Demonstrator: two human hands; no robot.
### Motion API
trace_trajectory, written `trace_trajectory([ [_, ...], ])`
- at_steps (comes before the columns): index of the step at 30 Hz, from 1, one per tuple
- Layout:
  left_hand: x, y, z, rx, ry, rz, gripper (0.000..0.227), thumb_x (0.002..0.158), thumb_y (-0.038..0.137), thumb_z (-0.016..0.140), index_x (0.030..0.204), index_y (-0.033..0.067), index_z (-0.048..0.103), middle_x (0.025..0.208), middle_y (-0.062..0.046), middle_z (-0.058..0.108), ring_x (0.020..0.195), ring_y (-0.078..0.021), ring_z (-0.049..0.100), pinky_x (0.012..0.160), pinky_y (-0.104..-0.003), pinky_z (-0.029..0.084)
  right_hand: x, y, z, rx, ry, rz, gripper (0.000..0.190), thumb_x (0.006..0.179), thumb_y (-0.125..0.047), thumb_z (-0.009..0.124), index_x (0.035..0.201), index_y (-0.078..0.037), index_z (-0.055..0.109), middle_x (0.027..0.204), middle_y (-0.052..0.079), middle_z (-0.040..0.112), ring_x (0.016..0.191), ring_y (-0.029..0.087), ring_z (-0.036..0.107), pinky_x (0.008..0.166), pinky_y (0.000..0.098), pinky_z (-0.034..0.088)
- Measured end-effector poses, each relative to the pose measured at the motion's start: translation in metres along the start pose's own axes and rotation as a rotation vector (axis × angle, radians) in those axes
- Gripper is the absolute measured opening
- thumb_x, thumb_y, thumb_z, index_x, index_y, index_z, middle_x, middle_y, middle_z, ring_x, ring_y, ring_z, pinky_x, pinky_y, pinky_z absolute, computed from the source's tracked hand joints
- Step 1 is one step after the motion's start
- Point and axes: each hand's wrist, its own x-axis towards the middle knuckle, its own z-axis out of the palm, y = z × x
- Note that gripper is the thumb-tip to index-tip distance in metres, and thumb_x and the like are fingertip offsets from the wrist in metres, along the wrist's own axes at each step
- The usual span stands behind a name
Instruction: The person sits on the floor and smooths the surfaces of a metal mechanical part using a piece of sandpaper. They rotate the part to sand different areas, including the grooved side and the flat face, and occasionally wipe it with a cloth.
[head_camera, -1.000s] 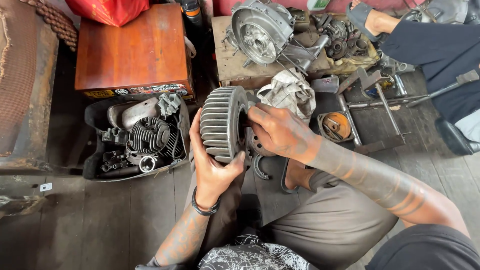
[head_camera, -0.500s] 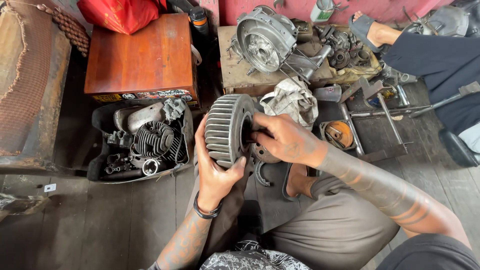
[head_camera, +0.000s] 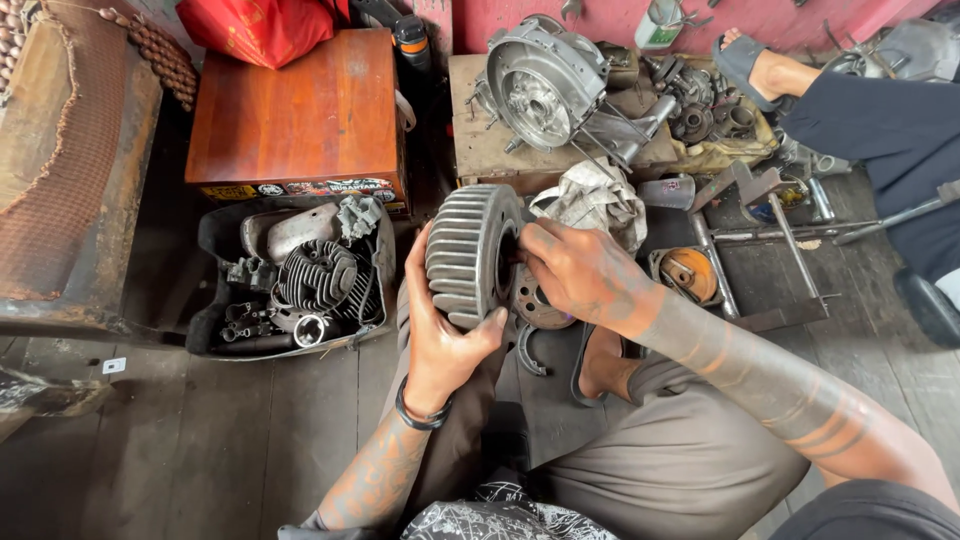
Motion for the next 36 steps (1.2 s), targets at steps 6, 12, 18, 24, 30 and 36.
trace_trajectory([
  [6,0.001,-0.003,0.000,0.002,0.013,0.017,0.104,0.062,0.013,0.081,0.152,0.0010,0.031,0.127,-0.020,0.057,0.120,-0.0255,0.053,0.105,-0.049,0.045,-0.003,-0.006,-0.003,0.360,-0.080,0.238,0.034,0.092,0.000,0.061,0.124,-0.008,0.066,0.107,0.022,0.075,0.089,0.048,0.073,0.064,0.0599,0.062],
  [12,0.001,-0.003,0.003,-0.023,0.015,0.018,0.104,0.064,0.015,0.082,0.152,0.0024,0.030,0.124,-0.019,0.057,0.116,-0.0265,0.056,0.101,-0.049,0.047,-0.001,0.001,0.001,0.117,-0.025,0.087,0.027,0.098,0.007,0.051,0.124,0.008,0.058,0.099,0.038,0.063,0.079,0.062,0.062,0.059,0.0755,0.057],
  [18,-0.001,0.000,0.001,-0.030,0.017,0.008,0.106,0.061,0.015,0.083,0.152,0.0018,0.031,0.125,-0.018,0.058,0.116,-0.0231,0.055,0.102,-0.046,0.047,0.001,0.000,0.000,0.323,-0.064,0.198,0.028,0.096,0.003,0.054,0.123,0.001,0.061,0.102,0.034,0.069,0.086,0.058,0.067,0.058,0.0660,0.063],
  [24,0.003,0.000,0.002,-0.056,0.034,-0.005,0.101,0.064,0.016,0.081,0.151,0.0012,0.032,0.124,-0.018,0.058,0.117,-0.0235,0.054,0.102,-0.046,0.046,0.002,-0.004,0.007,0.001,0.068,0.018,0.009,0.097,0.001,0.054,0.098,-0.003,0.061,0.076,0.023,0.064,0.058,0.054,0.060,0.033,0.0562,0.051],
  [30,0.002,0.004,0.003,-0.040,0.032,0.013,0.104,0.061,0.017,0.083,0.150,0.0000,0.033,0.124,-0.020,0.057,0.119,-0.0258,0.055,0.105,-0.049,0.045,0.006,-0.005,0.004,-0.017,0.080,0.022,0.007,0.097,0.000,0.057,0.099,-0.005,0.062,0.077,0.022,0.066,0.057,0.051,0.063,0.035,0.0526,0.053],
  [36,0.000,0.003,0.000,-0.030,0.053,0.031,0.101,0.065,0.019,0.083,0.151,0.0005,0.033,0.126,-0.020,0.056,0.121,-0.0271,0.053,0.107,-0.050,0.042,0.010,-0.025,-0.001,0.110,-0.004,0.099,0.008,0.098,0.001,0.052,0.099,0.001,0.060,0.071,0.025,0.064,0.051,0.049,0.062,0.034,0.0502,0.051],
])
